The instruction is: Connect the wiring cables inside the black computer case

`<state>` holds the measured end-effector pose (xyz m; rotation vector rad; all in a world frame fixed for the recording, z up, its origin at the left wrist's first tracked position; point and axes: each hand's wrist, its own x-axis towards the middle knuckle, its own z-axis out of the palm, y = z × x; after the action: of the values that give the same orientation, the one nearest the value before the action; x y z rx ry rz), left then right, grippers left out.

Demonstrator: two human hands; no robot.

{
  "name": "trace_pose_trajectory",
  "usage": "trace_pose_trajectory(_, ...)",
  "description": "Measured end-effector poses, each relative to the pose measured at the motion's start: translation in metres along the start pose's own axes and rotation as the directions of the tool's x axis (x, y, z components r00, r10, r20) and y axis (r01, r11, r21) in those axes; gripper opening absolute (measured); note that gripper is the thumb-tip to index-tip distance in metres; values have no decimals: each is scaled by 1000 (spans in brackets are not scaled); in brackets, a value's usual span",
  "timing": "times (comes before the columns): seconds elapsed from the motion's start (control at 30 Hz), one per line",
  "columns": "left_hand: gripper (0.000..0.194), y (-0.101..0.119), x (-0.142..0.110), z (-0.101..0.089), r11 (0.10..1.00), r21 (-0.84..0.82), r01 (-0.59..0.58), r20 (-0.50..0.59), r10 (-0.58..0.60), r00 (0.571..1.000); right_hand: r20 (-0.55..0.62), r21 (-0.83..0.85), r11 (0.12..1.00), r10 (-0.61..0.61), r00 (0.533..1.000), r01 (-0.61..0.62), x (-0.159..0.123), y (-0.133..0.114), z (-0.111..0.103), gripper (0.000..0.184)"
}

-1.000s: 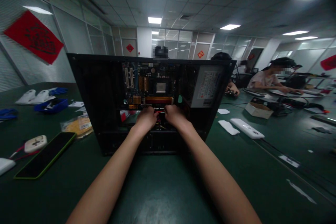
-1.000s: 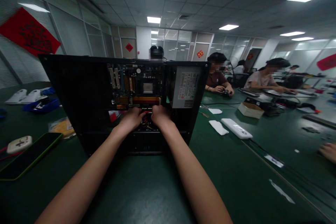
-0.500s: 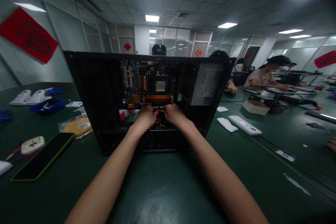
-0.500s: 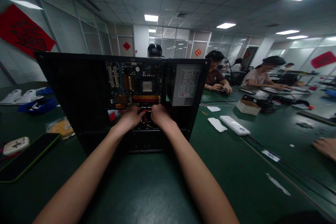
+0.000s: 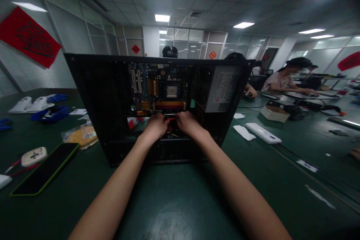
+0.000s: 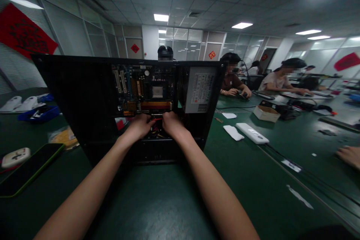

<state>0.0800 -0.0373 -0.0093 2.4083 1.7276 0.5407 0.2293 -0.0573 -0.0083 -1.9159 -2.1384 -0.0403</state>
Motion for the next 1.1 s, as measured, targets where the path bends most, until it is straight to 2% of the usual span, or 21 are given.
trace_pose_trajectory(0.2, 26, -1, 3, 2, 999, -33, 23, 6, -23, 1000, 16, -15, 998, 56, 998, -56, 3, -2, 0, 31)
trace_pose_trajectory(0.7, 23, 0, 0, 4, 995, -98, 0, -12, -1, 1000, -1, 33, 999, 9, 1000, -9, 5, 1, 9, 30)
trace_pose_trajectory(1.1, 27, -2, 2, 4, 996, -92, -14, -5, 13, 1000, -19, 5, 997, 78, 997, -77, 2, -4, 2, 31)
